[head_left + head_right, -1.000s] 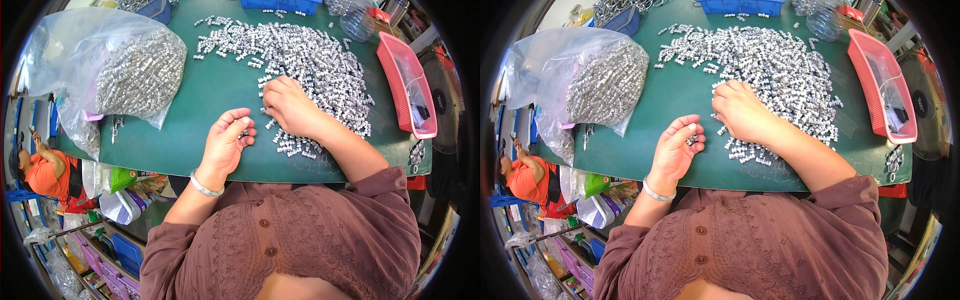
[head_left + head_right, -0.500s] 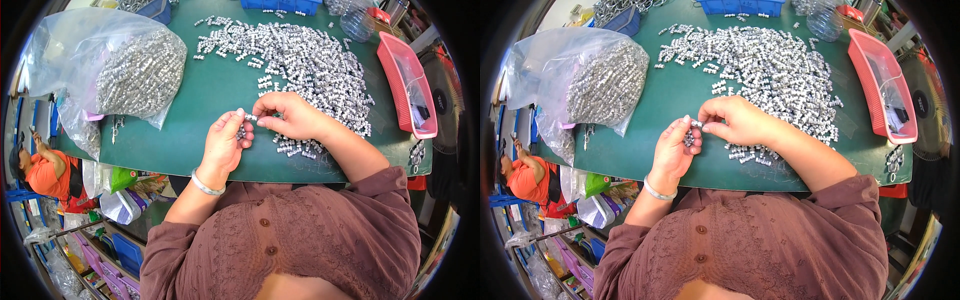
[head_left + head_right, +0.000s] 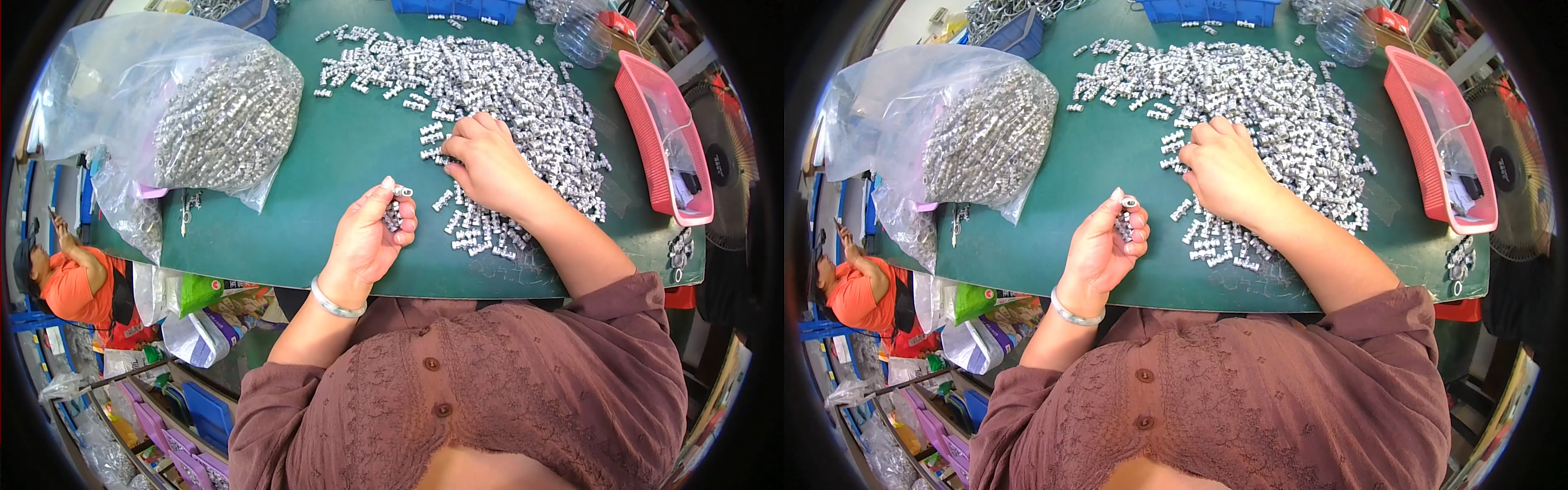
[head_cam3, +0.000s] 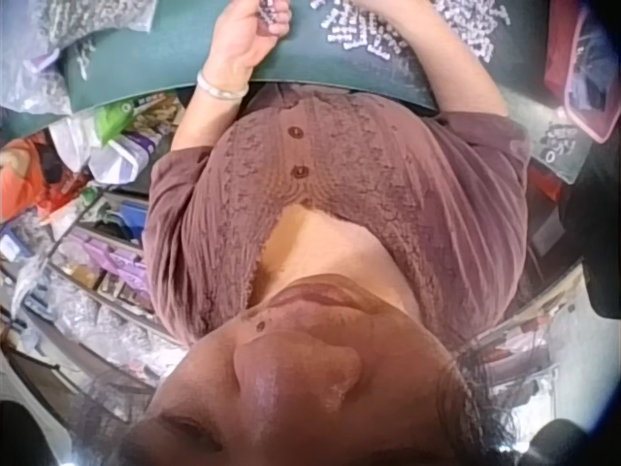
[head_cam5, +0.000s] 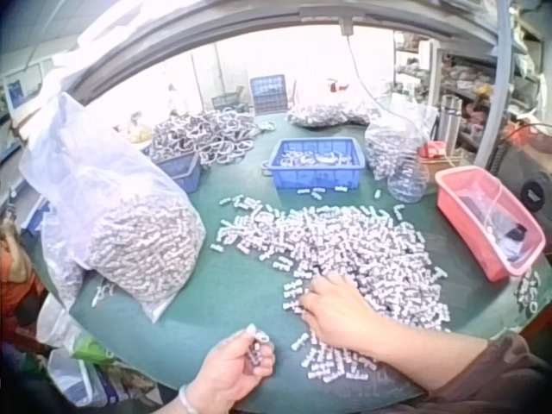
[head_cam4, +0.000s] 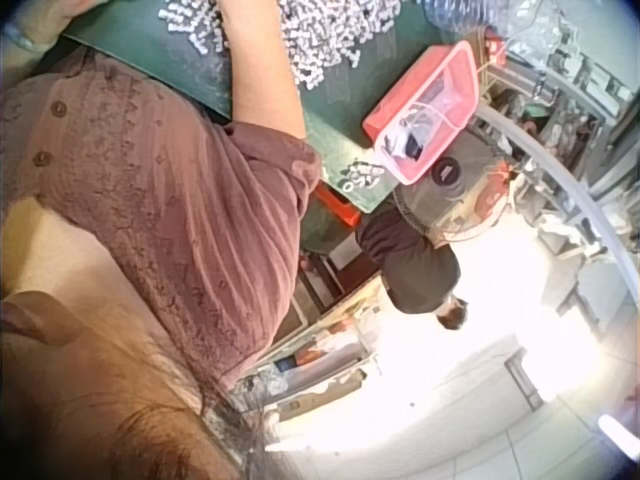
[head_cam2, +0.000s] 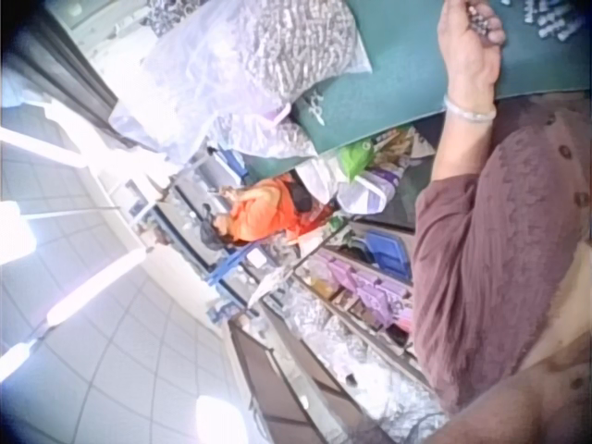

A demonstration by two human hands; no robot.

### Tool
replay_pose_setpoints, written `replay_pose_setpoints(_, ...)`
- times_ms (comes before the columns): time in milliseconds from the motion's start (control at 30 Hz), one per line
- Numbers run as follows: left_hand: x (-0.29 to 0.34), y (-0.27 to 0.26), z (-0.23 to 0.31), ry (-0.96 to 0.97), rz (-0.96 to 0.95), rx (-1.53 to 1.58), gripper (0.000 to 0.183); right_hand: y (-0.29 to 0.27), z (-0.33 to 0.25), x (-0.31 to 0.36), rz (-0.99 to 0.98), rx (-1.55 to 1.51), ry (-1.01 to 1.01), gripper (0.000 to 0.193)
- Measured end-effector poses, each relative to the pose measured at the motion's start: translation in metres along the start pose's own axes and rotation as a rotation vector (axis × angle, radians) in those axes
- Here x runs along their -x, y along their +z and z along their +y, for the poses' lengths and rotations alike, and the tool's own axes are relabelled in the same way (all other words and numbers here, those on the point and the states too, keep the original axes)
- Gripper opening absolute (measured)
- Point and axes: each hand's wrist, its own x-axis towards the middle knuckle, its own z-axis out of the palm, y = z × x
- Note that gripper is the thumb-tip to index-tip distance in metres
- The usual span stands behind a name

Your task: The person connects small metal components together by hand into chains and places them into a plastic bag.

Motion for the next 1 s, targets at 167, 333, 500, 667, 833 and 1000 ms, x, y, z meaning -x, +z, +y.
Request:
replay_pose_setpoints(167, -0.001, -0.002, -0.001, 0.062, -0.049, -0.041, 0.019, 0.005, 0.001, -0.002, 0.051, 0.009, 0.008, 0.017)
replay_pose_setpoints(333, -0.002, 0.001, 0.000, 0.112, -0.055, 0.009, 0.020, 0.006, 0.000, -0.002, 0.038, 0.017, -0.008, 0.020)
replay_pose_setpoints(500, -0.002, -0.004, -0.001, 0.109, -0.079, -0.003, 0.022, 0.007, -0.003, -0.004, 0.056, -0.038, -0.039, 0.014)
replay_pose_setpoints(667, 0.000, 0.000, -0.002, 0.098, 0.021, -0.122, 0.015, 0.010, -0.002, -0.004, 0.052, -0.091, -0.115, 0.010)
replay_pose_setpoints(833, 0.001, 0.005, -0.001, 0.102, 0.047, -0.157, 0.013, 0.008, -0.001, -0.006, 0.029, -0.141, -0.142, 0.007)
replay_pose_setpoints(1000, 0.002, 0.013, -0.001, 0.130, 0.077, -0.179, 0.013, 0.005, -0.001, -0.006, 0.073, -0.298, -0.153, 0.019)
